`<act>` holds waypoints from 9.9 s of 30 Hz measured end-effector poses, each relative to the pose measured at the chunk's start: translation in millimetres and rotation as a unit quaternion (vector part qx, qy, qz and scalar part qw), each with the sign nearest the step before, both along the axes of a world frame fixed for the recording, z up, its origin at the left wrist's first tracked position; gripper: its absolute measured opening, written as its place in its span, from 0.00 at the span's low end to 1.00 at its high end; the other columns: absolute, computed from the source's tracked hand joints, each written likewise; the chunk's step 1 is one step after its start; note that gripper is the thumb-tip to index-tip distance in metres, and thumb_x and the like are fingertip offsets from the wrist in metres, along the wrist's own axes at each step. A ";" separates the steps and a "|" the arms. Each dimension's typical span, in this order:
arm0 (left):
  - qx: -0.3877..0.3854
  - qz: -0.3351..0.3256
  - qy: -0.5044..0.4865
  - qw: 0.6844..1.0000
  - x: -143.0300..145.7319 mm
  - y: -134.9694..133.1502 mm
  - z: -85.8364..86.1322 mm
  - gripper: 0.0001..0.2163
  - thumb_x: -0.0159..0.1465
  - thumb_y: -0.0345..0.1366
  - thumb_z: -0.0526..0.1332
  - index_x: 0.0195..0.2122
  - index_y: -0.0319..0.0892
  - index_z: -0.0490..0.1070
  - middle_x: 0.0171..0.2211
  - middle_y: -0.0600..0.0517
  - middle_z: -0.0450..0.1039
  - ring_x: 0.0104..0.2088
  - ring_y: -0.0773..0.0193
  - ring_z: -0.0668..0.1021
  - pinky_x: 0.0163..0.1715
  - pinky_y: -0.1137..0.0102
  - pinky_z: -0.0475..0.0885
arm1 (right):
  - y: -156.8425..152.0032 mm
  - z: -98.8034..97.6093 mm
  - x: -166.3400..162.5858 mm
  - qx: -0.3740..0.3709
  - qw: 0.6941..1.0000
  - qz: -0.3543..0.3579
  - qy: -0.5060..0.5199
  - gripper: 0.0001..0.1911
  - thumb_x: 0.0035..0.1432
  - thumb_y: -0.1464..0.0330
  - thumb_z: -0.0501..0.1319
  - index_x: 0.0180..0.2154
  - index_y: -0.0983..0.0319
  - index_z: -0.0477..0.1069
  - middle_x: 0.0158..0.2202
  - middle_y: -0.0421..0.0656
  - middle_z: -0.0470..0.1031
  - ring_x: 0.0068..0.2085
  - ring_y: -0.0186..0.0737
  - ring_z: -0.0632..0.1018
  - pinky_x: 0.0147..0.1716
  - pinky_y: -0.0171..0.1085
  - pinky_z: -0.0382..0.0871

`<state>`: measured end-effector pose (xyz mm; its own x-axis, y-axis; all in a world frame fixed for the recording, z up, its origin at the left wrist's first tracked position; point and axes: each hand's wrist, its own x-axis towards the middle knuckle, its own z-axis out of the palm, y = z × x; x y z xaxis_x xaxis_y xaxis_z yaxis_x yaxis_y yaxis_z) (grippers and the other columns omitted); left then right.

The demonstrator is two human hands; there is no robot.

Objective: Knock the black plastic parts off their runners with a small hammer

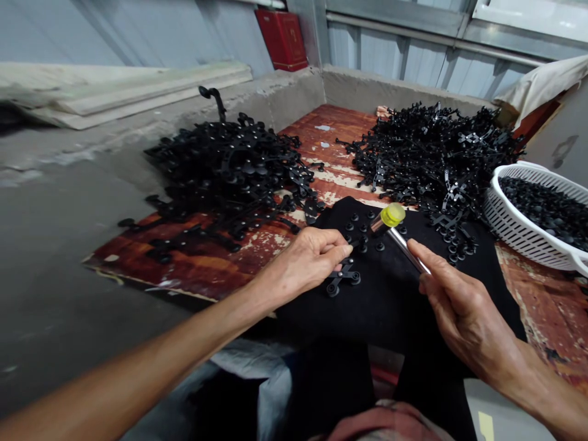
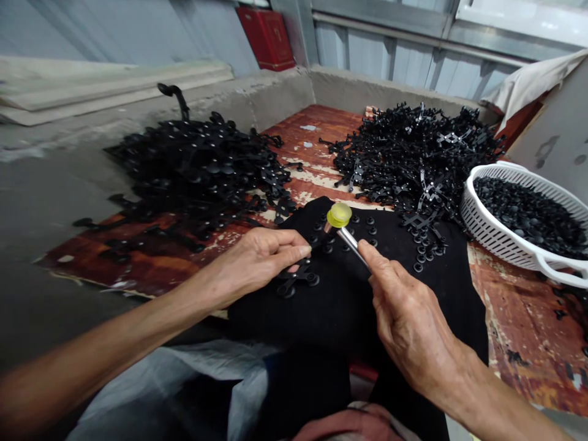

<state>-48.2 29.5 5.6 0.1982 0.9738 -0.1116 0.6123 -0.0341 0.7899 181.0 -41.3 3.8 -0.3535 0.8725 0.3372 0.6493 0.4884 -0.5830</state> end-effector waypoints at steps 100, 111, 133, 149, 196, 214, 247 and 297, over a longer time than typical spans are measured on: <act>0.046 -0.018 0.050 0.998 5.8 -7.1 -18.5 0.13 0.58 0.42 0.51 0.20 0.41 0.64 0.16 0.56 0.62 0.19 0.68 0.63 0.21 0.72 0.54 | 2.8 4.1 -5.6 -0.006 0.986 0.026 -0.167 0.32 0.59 0.80 0.47 0.65 0.67 0.54 0.40 0.52 0.77 0.36 0.44 0.79 0.41 0.46 0.77; 0.114 -0.131 0.112 0.978 -15.3 -4.1 9.3 0.17 0.62 0.48 0.50 0.35 0.44 0.75 0.35 0.51 0.74 0.38 0.60 0.74 0.40 0.68 0.65 | 0.0 7.2 -1.6 0.003 0.999 -0.002 -0.032 0.26 0.64 0.76 0.47 0.62 0.69 0.59 0.45 0.52 0.78 0.42 0.42 0.80 0.44 0.43 0.77; -0.134 0.077 0.038 0.987 3.2 -13.1 5.0 0.16 0.55 0.49 0.57 0.19 0.44 0.60 0.13 0.60 0.50 0.14 0.72 0.53 0.16 0.72 0.45 | -9.3 1.0 -4.8 -0.072 0.994 0.039 -0.069 0.25 0.64 0.74 0.45 0.61 0.71 0.61 0.34 0.50 0.80 0.32 0.41 0.80 0.32 0.39 0.77; -0.056 0.048 0.159 0.984 11.4 -12.1 10.2 0.17 0.54 0.44 0.56 0.13 0.42 0.57 0.13 0.56 0.53 0.17 0.69 0.59 0.19 0.70 0.49 | -11.8 -7.7 1.7 -0.087 0.996 -0.014 0.015 0.24 0.66 0.71 0.47 0.61 0.69 0.62 0.25 0.42 0.73 0.29 0.38 0.78 0.35 0.35 0.75; 0.169 -0.073 0.161 0.970 -13.8 -3.6 -8.3 0.15 0.66 0.36 0.45 0.21 0.45 0.51 0.21 0.55 0.57 0.27 0.64 0.65 0.31 0.67 0.59 | -14.7 -17.0 9.8 -0.169 0.983 -0.039 0.062 0.23 0.68 0.67 0.48 0.63 0.59 0.58 0.24 0.35 0.61 0.23 0.32 0.62 0.20 0.29 0.57; 0.177 -0.079 0.257 0.947 -12.2 -4.7 -8.3 0.15 0.67 0.37 0.44 0.22 0.45 0.52 0.23 0.52 0.61 0.31 0.60 0.67 0.38 0.64 0.62 | -13.9 -11.9 7.2 -0.168 0.984 -0.043 0.047 0.24 0.67 0.66 0.48 0.63 0.61 0.59 0.23 0.36 0.61 0.21 0.33 0.63 0.21 0.29 0.63; 0.187 -0.059 0.158 0.968 -24.0 -13.5 -10.4 0.14 0.66 0.37 0.48 0.33 0.42 0.72 0.31 0.50 0.73 0.34 0.63 0.74 0.37 0.68 0.67 | -15.2 -13.7 9.0 -0.191 0.978 -0.045 0.067 0.24 0.68 0.67 0.48 0.63 0.59 0.58 0.24 0.36 0.60 0.22 0.33 0.60 0.18 0.30 0.55; 0.179 0.001 0.012 0.984 -14.4 -8.4 -16.2 0.09 0.58 0.40 0.54 0.25 0.42 0.66 0.18 0.57 0.65 0.21 0.69 0.68 0.23 0.74 0.62 | -14.7 -10.4 8.0 -0.147 0.987 -0.044 0.045 0.23 0.67 0.68 0.49 0.62 0.60 0.60 0.22 0.34 0.62 0.24 0.33 0.69 0.30 0.32 0.70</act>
<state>-62.6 21.1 -10.6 0.1972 0.9522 0.2332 0.6308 -0.3053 0.7134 189.0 -55.9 -6.6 -0.2530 0.9632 0.0905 0.6211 0.2334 -0.7481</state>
